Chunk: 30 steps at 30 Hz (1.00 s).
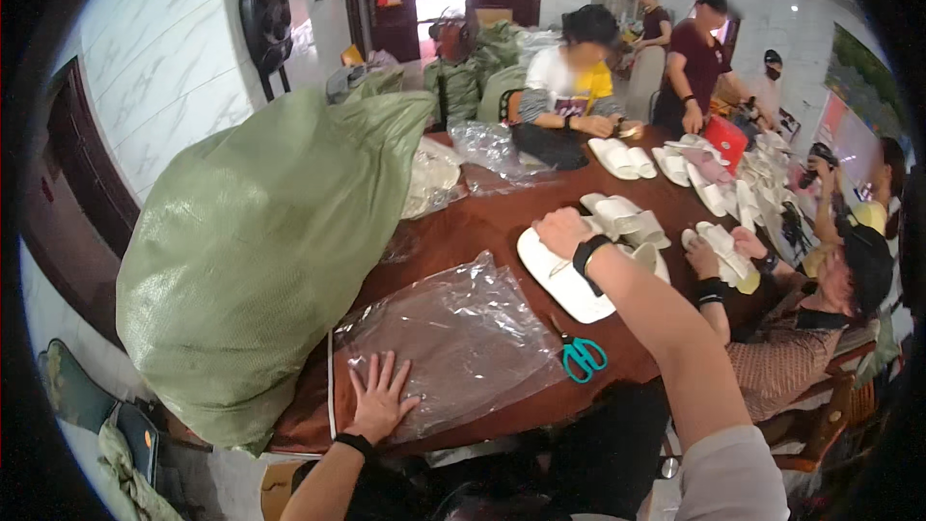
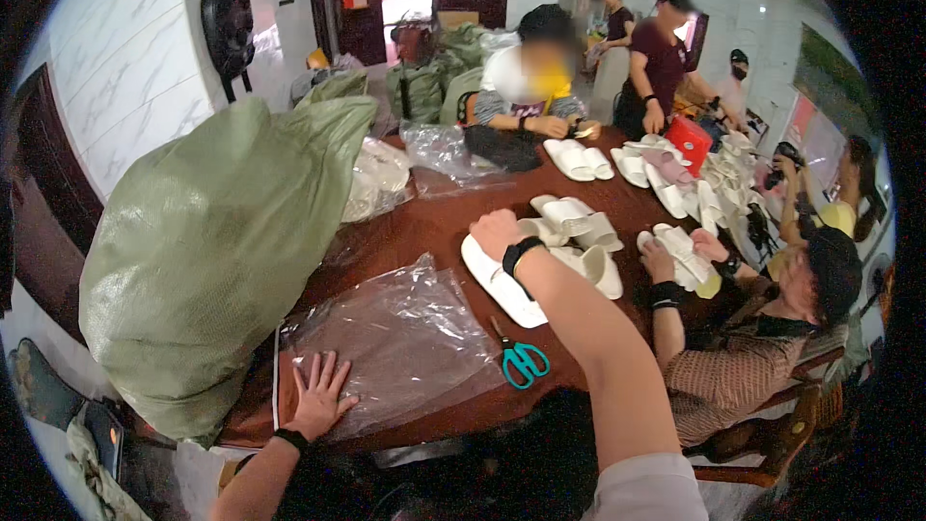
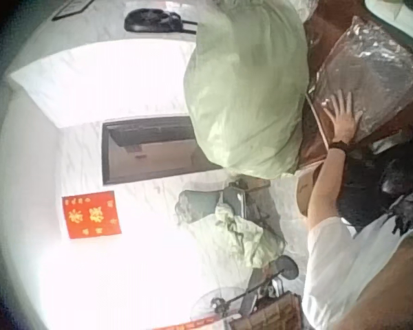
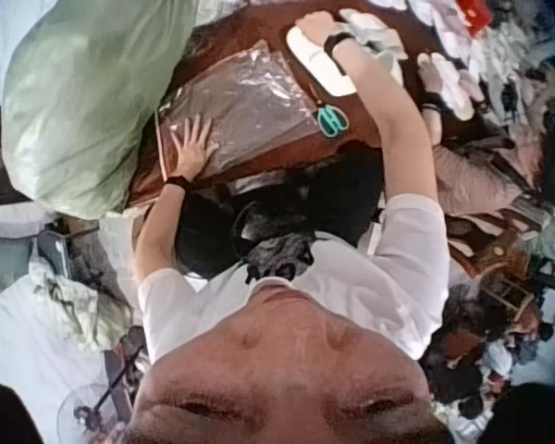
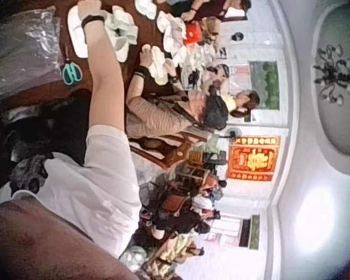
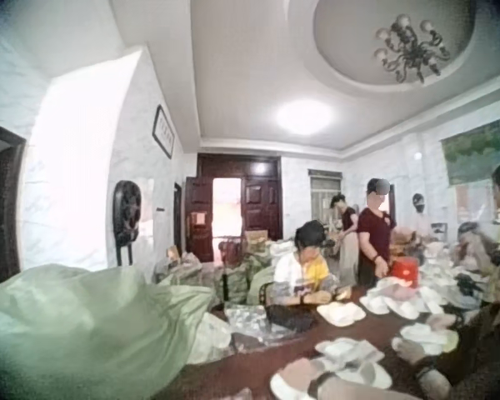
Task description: Packaging finished slippers into plastic bags and placing them into a large industrial sack.
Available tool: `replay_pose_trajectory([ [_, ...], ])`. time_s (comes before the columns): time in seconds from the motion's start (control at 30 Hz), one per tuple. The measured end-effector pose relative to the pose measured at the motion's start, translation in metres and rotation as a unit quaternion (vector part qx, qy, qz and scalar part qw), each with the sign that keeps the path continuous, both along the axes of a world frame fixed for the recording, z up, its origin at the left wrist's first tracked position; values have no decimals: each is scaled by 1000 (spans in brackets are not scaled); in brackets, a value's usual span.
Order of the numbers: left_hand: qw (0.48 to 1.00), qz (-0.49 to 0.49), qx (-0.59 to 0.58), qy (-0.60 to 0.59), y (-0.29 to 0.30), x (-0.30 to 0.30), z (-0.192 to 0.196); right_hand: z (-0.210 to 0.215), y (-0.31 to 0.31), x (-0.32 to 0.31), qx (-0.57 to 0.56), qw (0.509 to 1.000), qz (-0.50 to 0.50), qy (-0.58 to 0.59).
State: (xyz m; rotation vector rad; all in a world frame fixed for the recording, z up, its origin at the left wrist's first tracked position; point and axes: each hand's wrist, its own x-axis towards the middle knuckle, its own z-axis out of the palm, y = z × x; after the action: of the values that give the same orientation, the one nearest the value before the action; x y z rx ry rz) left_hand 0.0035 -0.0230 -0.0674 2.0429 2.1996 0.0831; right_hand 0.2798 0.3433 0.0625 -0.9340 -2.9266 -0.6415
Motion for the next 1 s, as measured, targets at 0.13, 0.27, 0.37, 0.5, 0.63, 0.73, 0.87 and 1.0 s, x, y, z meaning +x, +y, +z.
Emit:
replay_pose_trajectory([
  [0.13, 998, 6, 43, 52, 1, 4, -5, -27, 39, -54, -7, 999, 19, 45],
  [0.27, 1000, 20, 6, 23, 4, 4, 6, -64, 46, -142, -123, 987, 29, 103],
  [0.37, 1000, 24, -9, 12, 3, 4, 8, -90, 40, -219, -224, 889, 49, 397],
  [0.5, 1000, 17, -13, 3, 6, 4, 8, -100, 59, -258, -296, 837, -32, 459],
  [0.63, 1000, 24, -11, 4, 1, 1, 10, -81, 61, -233, -289, 785, -39, 546],
  [0.73, 1000, 23, 1, 13, 1, 1, 8, -49, 64, -186, -402, 611, -31, 681],
  [0.87, 999, 27, 32, 22, -3, 4, 5, 13, 36, -119, -422, 557, -53, 713],
  [1.0, 996, 27, 74, 40, -5, 2, -7, 57, 8, -80, -416, 569, -23, 709],
])
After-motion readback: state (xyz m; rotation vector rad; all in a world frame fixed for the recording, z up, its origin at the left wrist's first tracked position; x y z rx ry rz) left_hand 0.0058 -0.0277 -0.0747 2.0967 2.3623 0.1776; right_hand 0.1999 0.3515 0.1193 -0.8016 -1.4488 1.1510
